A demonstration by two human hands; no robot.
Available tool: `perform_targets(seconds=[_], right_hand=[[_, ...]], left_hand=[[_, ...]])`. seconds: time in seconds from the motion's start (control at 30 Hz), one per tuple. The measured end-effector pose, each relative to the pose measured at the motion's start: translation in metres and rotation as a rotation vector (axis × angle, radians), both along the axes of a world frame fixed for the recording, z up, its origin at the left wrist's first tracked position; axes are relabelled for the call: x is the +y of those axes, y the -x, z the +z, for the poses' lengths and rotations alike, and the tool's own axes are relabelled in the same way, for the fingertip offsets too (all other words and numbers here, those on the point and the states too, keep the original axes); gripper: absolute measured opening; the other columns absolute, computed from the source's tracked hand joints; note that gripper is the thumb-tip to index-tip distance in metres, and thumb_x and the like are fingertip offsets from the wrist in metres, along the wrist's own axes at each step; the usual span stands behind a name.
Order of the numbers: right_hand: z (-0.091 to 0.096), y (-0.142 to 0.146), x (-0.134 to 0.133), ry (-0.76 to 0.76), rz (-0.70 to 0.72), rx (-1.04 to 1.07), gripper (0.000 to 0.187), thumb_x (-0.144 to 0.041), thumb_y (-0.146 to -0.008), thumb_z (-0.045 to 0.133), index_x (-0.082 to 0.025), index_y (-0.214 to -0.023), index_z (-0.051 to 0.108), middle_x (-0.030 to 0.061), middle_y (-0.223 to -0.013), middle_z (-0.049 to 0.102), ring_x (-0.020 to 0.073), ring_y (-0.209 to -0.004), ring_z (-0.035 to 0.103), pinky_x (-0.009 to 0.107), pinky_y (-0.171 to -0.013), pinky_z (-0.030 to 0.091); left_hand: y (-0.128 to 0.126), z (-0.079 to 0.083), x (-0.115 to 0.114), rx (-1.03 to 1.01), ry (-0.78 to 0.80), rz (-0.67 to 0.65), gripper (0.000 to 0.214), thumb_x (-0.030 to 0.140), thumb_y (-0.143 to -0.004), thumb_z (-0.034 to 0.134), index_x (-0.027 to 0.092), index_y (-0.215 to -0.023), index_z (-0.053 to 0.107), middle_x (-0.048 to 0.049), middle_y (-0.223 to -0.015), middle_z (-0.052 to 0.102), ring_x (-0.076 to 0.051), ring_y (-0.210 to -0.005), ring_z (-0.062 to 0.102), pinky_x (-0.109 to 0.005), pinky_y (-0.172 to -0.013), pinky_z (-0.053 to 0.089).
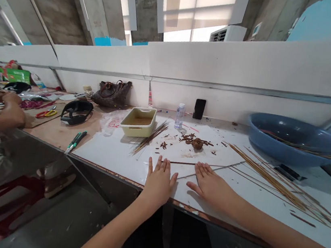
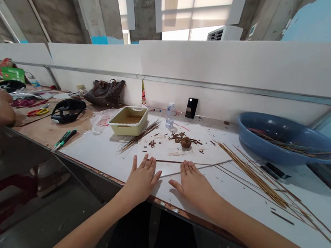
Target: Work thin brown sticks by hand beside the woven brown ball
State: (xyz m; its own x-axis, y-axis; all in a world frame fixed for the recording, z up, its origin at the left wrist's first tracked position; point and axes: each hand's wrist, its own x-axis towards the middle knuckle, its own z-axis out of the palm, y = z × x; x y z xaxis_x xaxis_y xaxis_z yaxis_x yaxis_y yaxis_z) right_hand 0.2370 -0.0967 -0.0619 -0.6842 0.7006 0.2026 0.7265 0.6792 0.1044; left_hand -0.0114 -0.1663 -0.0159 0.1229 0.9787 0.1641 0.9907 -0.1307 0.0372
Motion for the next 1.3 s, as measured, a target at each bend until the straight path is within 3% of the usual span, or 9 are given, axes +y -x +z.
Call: perform_targets(seconds=[0.1, 0.23, 0.4, 0.5, 0.67, 0.77, 0.97, 1.2, 1.3], right_hand=[[0.011, 0.011, 0.015, 0.042, -0.039, 0.002, 0.086, -0.066, -0.113, 0.042, 0.001, -0.167, 0.049, 0.0351, -0.164, 0.053, 0.0458, -0.158, 0.049, 0.065, -0.133, 0.036], [0.027, 0.020, 0.036, 0.104, -0.036, -0.010, 0.083, -0.063, -0.115, 0.035, 0.002, -0.165, 0.050, 0.0349, -0.164, 0.053, 0.0439, -0.158, 0.050, 0.063, -0.131, 0.040], [0.004, 0.002, -0.004, -0.007, 0.019, 0.034, 0.095, -0.070, -0.113, 0.034, 0.008, -0.165, 0.046, 0.0375, -0.165, 0.049, 0.0458, -0.157, 0.050, 0.064, -0.129, 0.043], [-0.001, 0.003, -0.026, -0.056, 0.041, 0.060, 0.094, -0.069, -0.114, 0.033, 0.007, -0.167, 0.044, 0.0360, -0.169, 0.045, 0.0443, -0.160, 0.047, 0.062, -0.131, 0.042], [0.027, 0.027, -0.009, 0.068, 0.069, 0.052, 0.078, -0.057, -0.117, 0.033, 0.002, -0.167, 0.047, 0.0322, -0.169, 0.047, 0.0393, -0.161, 0.046, 0.059, -0.132, 0.041], [0.038, 0.030, 0.004, 0.143, 0.079, 0.015, 0.081, -0.059, -0.117, 0.033, 0.005, -0.165, 0.048, 0.0333, -0.169, 0.044, 0.0405, -0.162, 0.044, 0.061, -0.132, 0.040], [0.031, 0.016, -0.005, 0.139, 0.140, 0.019, 0.084, -0.065, -0.116, 0.032, 0.000, -0.166, 0.050, 0.0308, -0.168, 0.050, 0.0400, -0.158, 0.051, 0.057, -0.130, 0.045], [0.045, 0.035, 0.029, 0.196, 0.061, -0.026, 0.080, -0.057, -0.117, 0.031, 0.005, -0.166, 0.047, 0.0337, -0.168, 0.046, 0.0402, -0.161, 0.045, 0.059, -0.133, 0.038], [0.033, 0.026, 0.015, 0.155, 0.092, 0.009, 0.083, -0.059, -0.116, 0.035, 0.006, -0.165, 0.047, 0.0347, -0.168, 0.046, 0.0425, -0.161, 0.046, 0.061, -0.133, 0.039]], left_hand=[[0.000, 0.004, 0.015, -0.014, 0.034, 0.026, 0.066, 0.044, -0.117, 0.030, 0.008, -0.170, 0.046, -0.0202, -0.174, 0.048, -0.038, -0.170, 0.030, -0.069, -0.140, 0.011], [0.000, 0.010, 0.032, -0.036, 0.045, 0.069, 0.067, 0.044, -0.117, 0.032, 0.008, -0.172, 0.043, -0.0174, -0.178, 0.041, -0.040, -0.172, 0.024, -0.072, -0.139, 0.012], [-0.007, -0.001, -0.007, 0.006, -0.085, 0.013, 0.065, 0.046, -0.117, 0.034, 0.008, -0.167, 0.051, -0.0187, -0.173, 0.050, -0.036, -0.173, 0.020, -0.067, -0.140, 0.016], [-0.019, -0.009, -0.019, 0.010, -0.167, -0.065, 0.064, 0.041, -0.118, 0.032, 0.011, -0.173, 0.041, -0.0143, -0.179, 0.041, -0.031, -0.173, 0.021, -0.063, -0.141, 0.020], [-0.036, -0.007, 0.019, -0.018, -0.025, -0.150, 0.064, 0.036, -0.117, 0.032, 0.009, -0.175, 0.034, -0.0166, -0.182, 0.032, -0.030, -0.171, 0.029, -0.054, -0.139, 0.030], [-0.036, -0.006, 0.030, -0.028, 0.025, -0.167, 0.063, 0.038, -0.117, 0.033, 0.009, -0.173, 0.038, -0.0163, -0.181, 0.034, -0.031, -0.171, 0.027, -0.056, -0.140, 0.027], [-0.031, -0.007, 0.011, -0.035, 0.045, -0.198, 0.068, 0.044, -0.117, 0.028, 0.008, -0.173, 0.039, -0.0172, -0.179, 0.038, -0.030, -0.170, 0.032, -0.056, -0.142, 0.018], [-0.035, 0.008, 0.049, -0.040, 0.139, -0.096, 0.070, 0.041, -0.115, 0.030, 0.003, -0.174, 0.034, -0.0196, -0.181, 0.031, -0.030, -0.172, 0.028, -0.056, -0.142, 0.012], [-0.036, -0.001, 0.030, -0.031, 0.100, -0.108, 0.070, 0.042, -0.116, 0.027, 0.003, -0.173, 0.036, -0.0192, -0.180, 0.036, -0.030, -0.171, 0.030, -0.054, -0.143, 0.012]])
